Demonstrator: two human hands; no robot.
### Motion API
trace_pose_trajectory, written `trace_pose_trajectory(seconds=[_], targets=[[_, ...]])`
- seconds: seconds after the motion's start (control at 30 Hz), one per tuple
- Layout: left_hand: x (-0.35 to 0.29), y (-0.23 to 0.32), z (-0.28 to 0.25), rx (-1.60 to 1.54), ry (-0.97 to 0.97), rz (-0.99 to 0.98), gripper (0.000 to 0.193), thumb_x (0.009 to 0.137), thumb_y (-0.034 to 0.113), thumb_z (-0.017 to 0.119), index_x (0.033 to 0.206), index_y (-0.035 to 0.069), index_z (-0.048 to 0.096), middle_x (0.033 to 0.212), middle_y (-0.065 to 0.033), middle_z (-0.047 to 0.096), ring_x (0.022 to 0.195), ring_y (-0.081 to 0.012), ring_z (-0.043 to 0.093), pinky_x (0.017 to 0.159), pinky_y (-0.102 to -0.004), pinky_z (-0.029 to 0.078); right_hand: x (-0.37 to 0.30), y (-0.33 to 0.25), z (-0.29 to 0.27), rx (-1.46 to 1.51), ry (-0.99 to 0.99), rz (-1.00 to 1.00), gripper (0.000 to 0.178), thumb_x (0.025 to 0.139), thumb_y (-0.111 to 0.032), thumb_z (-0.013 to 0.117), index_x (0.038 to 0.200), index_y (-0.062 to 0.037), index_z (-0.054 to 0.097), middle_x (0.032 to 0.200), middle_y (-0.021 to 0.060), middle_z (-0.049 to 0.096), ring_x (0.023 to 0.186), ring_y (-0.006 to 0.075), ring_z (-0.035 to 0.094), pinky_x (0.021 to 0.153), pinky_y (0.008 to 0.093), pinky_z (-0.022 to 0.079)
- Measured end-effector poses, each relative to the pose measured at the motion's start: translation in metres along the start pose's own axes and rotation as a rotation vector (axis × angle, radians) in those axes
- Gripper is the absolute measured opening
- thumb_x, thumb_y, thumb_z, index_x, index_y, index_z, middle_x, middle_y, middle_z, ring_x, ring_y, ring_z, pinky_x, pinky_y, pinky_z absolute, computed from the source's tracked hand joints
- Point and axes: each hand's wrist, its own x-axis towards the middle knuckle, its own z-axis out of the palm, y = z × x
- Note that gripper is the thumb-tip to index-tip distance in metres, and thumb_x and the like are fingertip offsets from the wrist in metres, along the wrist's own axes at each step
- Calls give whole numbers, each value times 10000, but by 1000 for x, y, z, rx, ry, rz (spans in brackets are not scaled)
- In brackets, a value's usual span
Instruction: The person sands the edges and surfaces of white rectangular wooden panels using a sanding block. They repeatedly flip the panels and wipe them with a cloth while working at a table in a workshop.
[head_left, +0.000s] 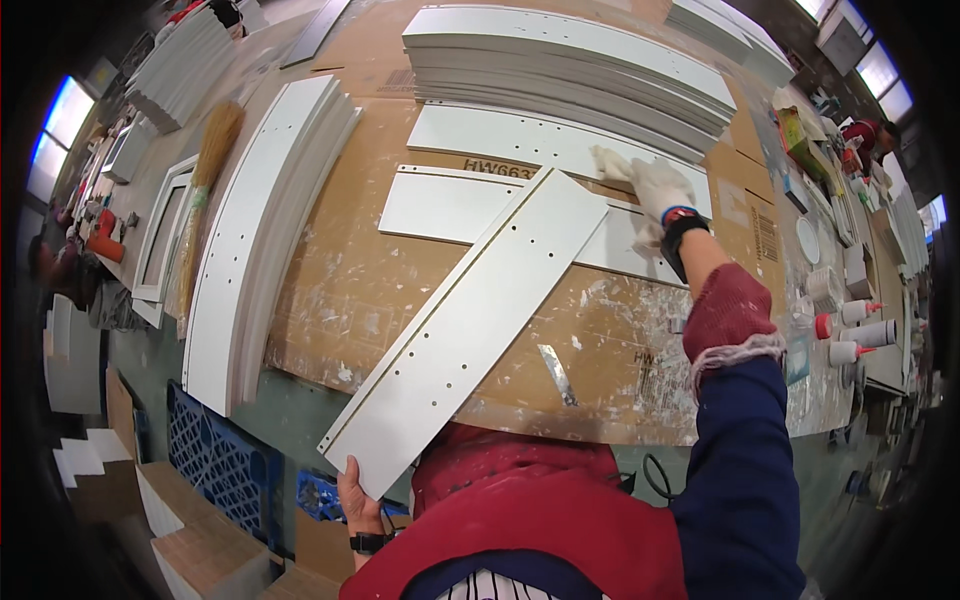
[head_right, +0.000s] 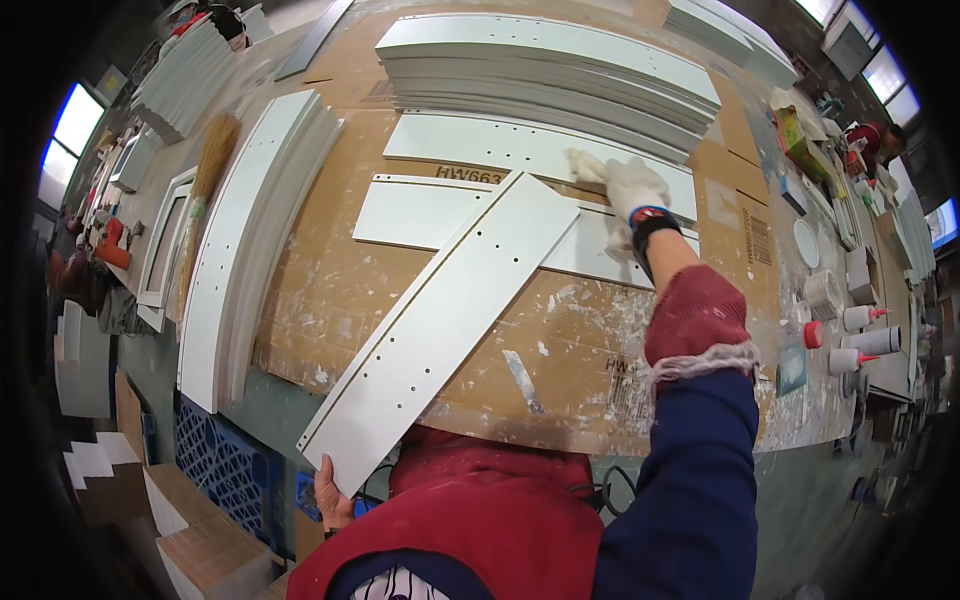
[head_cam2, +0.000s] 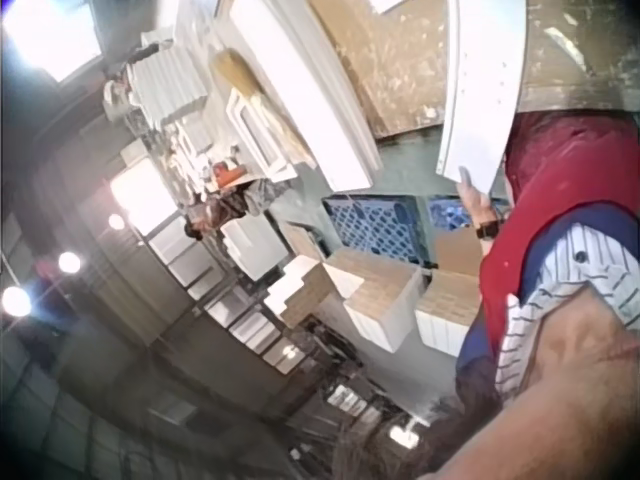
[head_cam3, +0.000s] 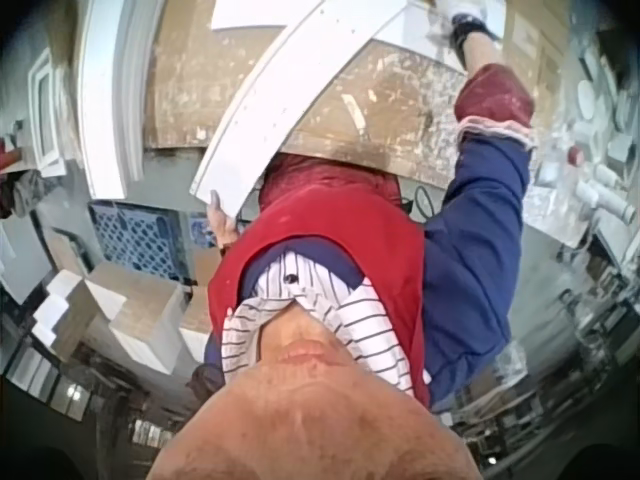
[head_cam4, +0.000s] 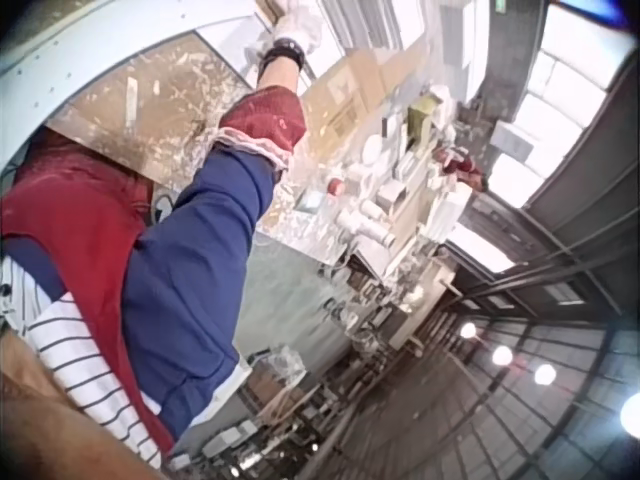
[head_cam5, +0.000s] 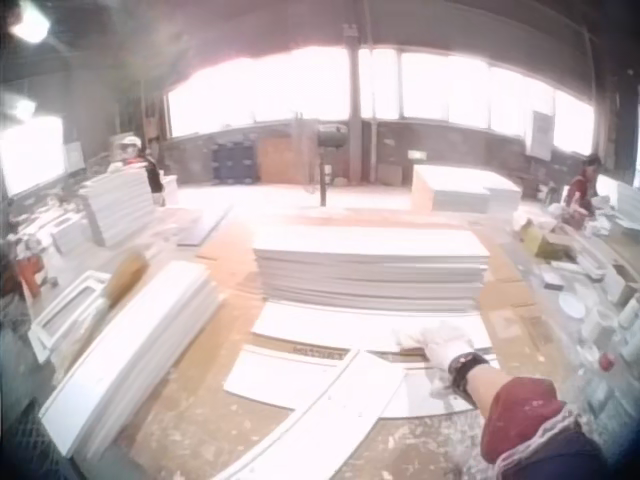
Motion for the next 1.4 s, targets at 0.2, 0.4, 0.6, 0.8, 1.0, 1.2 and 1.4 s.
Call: trace_pose_trajectory(seconds=[0.2, 0.4, 0.6, 0.8, 1.0, 1.2, 1.4], targets=[[-14, 3, -20, -122, 23, -43, 454, 902, 169, 551, 1290, -12, 401, 1240, -153, 522, 1127, -298, 519, 972, -437, 423, -48, 21, -21, 242, 192, 248, 498, 855, -381, 475, 1276, -115, 456, 1219, 187, 509, 1085, 371, 514, 899, 444, 418], [-25, 7, -24, -119, 33, -12, 442, 910, 203, 539, 1281, -5, 418, 1250, -146, 519, 1143, -295, 507, 995, -445, 399, -110, 21, -28, 327, 396, -81, 502, 825, -307, 572, 1279, -126, 458, 1195, 134, 513, 1083, 333, 495, 897, 394, 425], [-25, 10, -21, -114, 73, -69, 402, 911, 191, 535, 1252, -5, 453, 1213, -127, 551, 1105, -272, 539, 962, -429, 433, -202, 27, -19, 256, 114, -73, 332, 799, -142, 559, 1128, -111, 525, 1079, 105, 544, 968, 323, 539, 764, 410, 470], [-24, 13, -16, -95, 144, -88, 371, 905, 176, 547, 1223, -3, 482, 1181, -122, 573, 1075, -262, 560, 932, -413, 462, -247, 40, 10, 216, -89, 105, 505, 771, -93, 544, 1264, -118, 434, 1204, 128, 496, 1078, 341, 500, 857, 403, 442], [-26, 11, -15, -134, 126, -117, 366, 906, 175, 545, 1221, 0, 485, 1179, -122, 575, 1062, -254, 568, 931, -407, 464, -252, 45, 30, 294, 43, 115, 410, 745, -170, 657, 1132, -100, 542, 1097, 124, 533, 995, 305, 529, 803, 398, 459], [-25, 11, -16, -135, 120, -111, 386, 899, 162, 553, 1243, 5, 471, 1199, -126, 562, 1097, -267, 545, 957, -414, 442, -233, 39, 26, 703, -29, 215, 301, 770, -128, 643, 1049, -35, 580, 1007, 116, 592, 869, 231, 573, 771, 331, 462], [-27, 10, -17, -113, 134, -74, 405, 884, 152, 577, 1244, 1, 470, 1202, -131, 559, 1109, -269, 538, 964, -424, 438, -181, -6, 10, 1165, 84, 39, 284, 798, -100, 630, 1067, -17, 594, 948, 67, 621, 810, 100, 556, 693, 239, 460]])
